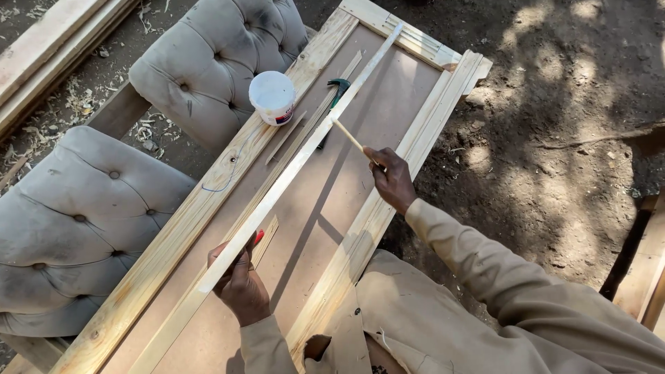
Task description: The person dips a thin wooden stick into a small bucket of white glue and spreads the glue along thin wooden strips laid on a large wooden frame panel, working along each strip. They then pick up a hammer and hammer nails along the frame edge.
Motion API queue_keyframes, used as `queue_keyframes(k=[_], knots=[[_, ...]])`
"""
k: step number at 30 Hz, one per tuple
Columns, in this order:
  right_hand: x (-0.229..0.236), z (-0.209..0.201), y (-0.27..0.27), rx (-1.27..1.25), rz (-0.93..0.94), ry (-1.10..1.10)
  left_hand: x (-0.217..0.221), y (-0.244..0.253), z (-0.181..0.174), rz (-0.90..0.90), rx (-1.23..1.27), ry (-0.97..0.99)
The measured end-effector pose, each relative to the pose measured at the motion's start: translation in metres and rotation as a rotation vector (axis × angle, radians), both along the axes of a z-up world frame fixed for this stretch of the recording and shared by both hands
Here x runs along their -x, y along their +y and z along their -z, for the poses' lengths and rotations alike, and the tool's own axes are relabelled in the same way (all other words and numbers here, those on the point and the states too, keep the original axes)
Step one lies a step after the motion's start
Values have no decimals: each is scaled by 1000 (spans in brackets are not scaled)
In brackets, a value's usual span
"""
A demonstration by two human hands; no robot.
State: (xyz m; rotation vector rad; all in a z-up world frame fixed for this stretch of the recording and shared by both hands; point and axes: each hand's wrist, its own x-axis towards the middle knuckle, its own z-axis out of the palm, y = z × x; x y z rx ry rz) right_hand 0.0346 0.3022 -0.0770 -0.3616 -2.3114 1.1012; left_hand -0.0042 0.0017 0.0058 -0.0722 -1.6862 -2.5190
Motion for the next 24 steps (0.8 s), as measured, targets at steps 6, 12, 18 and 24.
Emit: queue_keyframes(k=[6, 12, 18, 24], knots=[[-27, -31, -39, 165, -74, -115, 1, -3, 5, -66, 60, -36], [2, -26, 6, 431, -37, -5, 3, -4, 9, -95, 120, -87], [5, -39, -11, 432, -149, -164, 11, -3, 11, -162, 161, -129], [16, -52, 12, 700, -175, -197, 8, -3, 19, -209, 121, -163]])
